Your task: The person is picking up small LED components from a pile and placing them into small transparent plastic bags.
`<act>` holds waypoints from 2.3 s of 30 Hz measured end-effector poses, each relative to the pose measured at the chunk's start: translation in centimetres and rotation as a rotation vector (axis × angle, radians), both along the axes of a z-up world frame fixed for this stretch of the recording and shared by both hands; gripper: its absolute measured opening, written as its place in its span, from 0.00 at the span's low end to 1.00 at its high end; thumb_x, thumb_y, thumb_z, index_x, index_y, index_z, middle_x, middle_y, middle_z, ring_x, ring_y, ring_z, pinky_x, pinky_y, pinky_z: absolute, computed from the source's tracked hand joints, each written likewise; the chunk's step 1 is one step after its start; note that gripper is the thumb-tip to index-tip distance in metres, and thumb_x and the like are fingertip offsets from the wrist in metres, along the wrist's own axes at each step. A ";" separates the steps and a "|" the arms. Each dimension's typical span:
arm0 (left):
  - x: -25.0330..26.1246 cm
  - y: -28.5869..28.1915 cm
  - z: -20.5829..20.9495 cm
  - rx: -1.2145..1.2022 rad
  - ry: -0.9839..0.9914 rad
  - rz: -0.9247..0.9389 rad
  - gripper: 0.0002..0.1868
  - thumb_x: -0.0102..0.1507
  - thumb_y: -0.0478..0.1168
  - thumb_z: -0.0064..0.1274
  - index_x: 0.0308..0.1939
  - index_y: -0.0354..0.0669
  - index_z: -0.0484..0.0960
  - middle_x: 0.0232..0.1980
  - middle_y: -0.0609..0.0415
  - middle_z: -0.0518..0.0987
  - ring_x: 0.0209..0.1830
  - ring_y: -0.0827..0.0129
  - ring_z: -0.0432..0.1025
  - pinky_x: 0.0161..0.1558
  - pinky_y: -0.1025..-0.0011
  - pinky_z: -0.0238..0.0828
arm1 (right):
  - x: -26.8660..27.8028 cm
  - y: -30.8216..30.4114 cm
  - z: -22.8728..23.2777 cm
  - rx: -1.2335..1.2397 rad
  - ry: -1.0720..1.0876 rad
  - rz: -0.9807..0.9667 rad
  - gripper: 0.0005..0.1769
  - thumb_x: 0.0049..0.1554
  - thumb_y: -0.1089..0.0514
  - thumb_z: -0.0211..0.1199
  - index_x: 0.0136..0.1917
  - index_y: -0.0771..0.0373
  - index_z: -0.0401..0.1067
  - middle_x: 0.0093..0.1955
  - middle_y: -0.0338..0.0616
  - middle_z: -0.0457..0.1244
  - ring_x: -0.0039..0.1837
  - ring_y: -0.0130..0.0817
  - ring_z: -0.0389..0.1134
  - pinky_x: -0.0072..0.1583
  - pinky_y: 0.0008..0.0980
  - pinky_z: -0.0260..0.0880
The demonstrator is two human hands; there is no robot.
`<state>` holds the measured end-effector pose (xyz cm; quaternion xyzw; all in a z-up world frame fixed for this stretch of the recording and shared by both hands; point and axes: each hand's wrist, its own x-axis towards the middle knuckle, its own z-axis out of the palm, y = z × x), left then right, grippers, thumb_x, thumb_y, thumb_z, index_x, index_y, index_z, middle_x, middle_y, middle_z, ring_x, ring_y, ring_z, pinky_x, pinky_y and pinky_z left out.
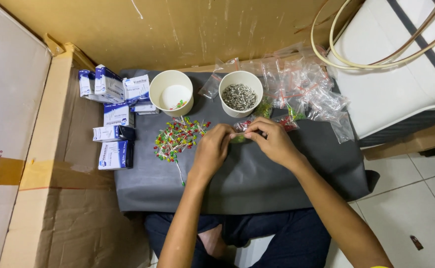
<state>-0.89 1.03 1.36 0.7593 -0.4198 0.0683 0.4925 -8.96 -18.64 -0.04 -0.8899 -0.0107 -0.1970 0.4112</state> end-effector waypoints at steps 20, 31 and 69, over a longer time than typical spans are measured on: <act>0.6 0.1 -0.1 -0.058 -0.058 -0.059 0.18 0.58 0.34 0.65 0.53 0.43 0.84 0.39 0.52 0.86 0.45 0.56 0.79 0.50 0.61 0.76 | -0.7 1.3 2.3 -0.069 -0.007 0.045 0.04 0.57 0.67 0.66 0.46 0.61 0.76 0.44 0.41 0.70 0.46 0.40 0.72 0.47 0.35 0.73; 0.4 0.0 0.0 -0.065 0.087 -0.130 0.23 0.59 0.28 0.61 0.59 0.41 0.80 0.37 0.47 0.85 0.40 0.53 0.79 0.48 0.58 0.75 | -0.4 1.2 1.9 -0.098 -0.051 0.088 0.04 0.56 0.68 0.66 0.46 0.63 0.77 0.44 0.43 0.69 0.46 0.43 0.73 0.47 0.38 0.74; -0.5 -1.5 -0.7 -0.131 -0.007 -0.055 0.24 0.58 0.32 0.66 0.58 0.42 0.82 0.41 0.51 0.86 0.44 0.58 0.79 0.49 0.62 0.75 | -1.7 0.1 1.0 -0.016 -0.118 -0.030 0.05 0.58 0.65 0.67 0.48 0.58 0.80 0.43 0.38 0.70 0.46 0.36 0.73 0.47 0.33 0.73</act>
